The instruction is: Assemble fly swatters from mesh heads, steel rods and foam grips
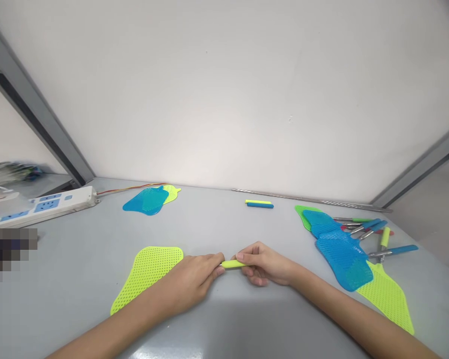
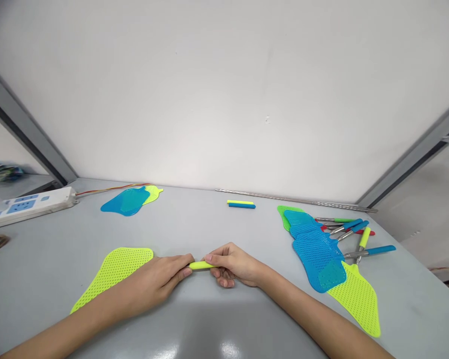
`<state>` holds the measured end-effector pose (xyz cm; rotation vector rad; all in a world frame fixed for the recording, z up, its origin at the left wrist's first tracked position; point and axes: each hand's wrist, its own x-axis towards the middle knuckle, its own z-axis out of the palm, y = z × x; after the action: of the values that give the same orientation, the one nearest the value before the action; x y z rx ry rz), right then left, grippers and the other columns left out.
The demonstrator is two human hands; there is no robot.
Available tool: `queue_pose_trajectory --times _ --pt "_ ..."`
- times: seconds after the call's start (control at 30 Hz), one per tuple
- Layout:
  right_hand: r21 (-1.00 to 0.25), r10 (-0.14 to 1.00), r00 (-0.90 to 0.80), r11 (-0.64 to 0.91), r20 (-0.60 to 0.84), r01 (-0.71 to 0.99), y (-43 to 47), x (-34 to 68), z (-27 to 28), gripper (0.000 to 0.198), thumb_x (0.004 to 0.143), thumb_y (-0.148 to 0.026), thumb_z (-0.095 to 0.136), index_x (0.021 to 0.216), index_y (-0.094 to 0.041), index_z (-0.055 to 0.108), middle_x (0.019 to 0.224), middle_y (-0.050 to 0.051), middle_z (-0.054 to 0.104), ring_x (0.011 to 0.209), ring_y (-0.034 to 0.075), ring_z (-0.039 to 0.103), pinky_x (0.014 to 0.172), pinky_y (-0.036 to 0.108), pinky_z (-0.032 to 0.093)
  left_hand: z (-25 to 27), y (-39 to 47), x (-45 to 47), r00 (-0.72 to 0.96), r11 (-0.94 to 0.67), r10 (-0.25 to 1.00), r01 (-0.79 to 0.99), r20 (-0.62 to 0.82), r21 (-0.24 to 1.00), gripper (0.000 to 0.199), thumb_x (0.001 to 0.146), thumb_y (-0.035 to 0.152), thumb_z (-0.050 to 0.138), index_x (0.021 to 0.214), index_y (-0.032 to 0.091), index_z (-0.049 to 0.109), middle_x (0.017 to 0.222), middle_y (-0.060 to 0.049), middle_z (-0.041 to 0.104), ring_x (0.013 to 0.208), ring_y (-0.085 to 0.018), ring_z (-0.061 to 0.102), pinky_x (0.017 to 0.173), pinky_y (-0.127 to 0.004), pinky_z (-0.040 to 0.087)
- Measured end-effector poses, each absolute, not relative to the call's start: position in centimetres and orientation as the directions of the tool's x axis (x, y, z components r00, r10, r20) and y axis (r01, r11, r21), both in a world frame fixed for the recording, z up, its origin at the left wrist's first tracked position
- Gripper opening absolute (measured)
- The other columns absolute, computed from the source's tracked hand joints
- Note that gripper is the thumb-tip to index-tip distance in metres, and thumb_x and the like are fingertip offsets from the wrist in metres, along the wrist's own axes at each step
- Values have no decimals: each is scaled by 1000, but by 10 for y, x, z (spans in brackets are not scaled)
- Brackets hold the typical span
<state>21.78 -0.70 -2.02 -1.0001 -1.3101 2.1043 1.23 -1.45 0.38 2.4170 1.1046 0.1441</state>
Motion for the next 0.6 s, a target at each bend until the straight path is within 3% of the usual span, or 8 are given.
queue_pose_trajectory --times 0.6 --pt "-896 686 -651 -443 -325 -19 -6 219 -20 29 70 -40 55 66 -12 50 51 -4 44 35 4 40 29 17 21 4 -14 13 654 -549 750 699 -99 457 34 87 36 18 75 20 45 67 0 53 59 -15 51 54 -23 35"
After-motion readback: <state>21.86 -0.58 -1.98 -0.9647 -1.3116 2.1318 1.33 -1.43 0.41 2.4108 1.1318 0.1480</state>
